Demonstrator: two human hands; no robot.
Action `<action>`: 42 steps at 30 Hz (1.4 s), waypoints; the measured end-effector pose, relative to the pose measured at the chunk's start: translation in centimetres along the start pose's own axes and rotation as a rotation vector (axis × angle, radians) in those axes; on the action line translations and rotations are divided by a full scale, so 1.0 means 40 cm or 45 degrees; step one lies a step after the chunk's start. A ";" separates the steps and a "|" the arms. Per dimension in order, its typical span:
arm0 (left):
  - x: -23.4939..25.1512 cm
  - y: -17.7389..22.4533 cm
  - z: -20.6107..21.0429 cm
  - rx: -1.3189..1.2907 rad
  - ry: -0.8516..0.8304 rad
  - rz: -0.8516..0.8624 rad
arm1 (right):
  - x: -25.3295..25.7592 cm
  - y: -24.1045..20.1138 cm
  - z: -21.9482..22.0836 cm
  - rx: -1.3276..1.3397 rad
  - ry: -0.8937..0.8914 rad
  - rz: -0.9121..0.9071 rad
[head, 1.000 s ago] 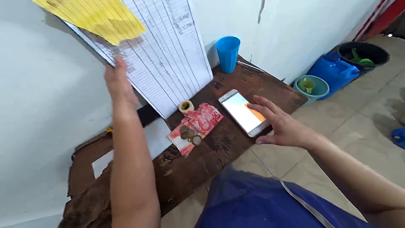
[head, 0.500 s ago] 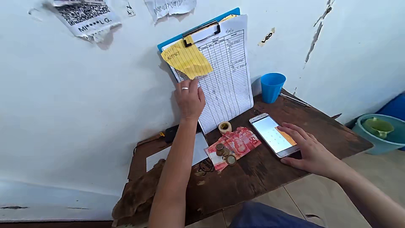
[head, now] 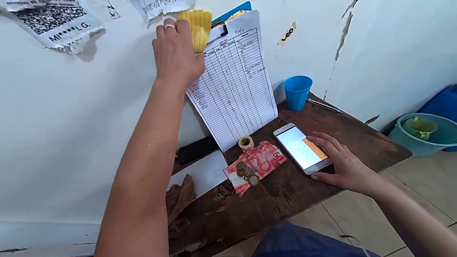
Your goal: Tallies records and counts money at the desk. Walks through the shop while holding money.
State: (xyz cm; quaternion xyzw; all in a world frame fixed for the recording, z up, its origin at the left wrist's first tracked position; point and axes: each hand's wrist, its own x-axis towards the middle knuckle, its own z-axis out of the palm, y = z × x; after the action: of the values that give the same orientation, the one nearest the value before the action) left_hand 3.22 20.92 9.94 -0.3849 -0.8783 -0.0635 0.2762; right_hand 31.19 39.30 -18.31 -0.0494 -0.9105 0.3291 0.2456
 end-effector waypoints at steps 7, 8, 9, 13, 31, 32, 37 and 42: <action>0.049 0.004 -0.044 0.113 -0.130 0.019 | -0.002 0.010 0.002 0.032 0.011 -0.033; 0.053 -0.001 -0.050 0.072 -0.142 0.015 | -0.002 0.014 0.003 0.039 0.019 -0.050; 0.053 -0.004 -0.058 0.030 -0.161 0.017 | -0.002 0.018 0.005 0.048 0.022 -0.063; 0.048 -0.009 -0.089 -0.117 -0.254 0.080 | -0.001 0.023 0.005 0.074 0.019 -0.055; 0.084 -0.007 -0.075 -0.218 -0.086 -0.276 | -0.002 0.026 0.007 0.090 -0.002 -0.026; 0.080 -0.002 -0.071 -0.146 -0.023 -0.244 | -0.003 0.028 0.007 0.090 -0.003 -0.018; 0.071 -0.044 -0.069 -0.274 -0.219 -0.062 | -0.004 0.032 0.009 0.103 0.012 -0.011; 0.046 0.006 -0.088 0.083 -0.178 -0.290 | -0.003 0.034 0.009 0.101 0.009 -0.021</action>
State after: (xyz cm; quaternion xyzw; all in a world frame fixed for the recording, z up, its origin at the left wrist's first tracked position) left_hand 3.90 21.14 13.84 -0.2771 -0.9350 -0.0391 0.2178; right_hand 31.02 40.11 -19.44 -0.0331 -0.8961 0.3629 0.2533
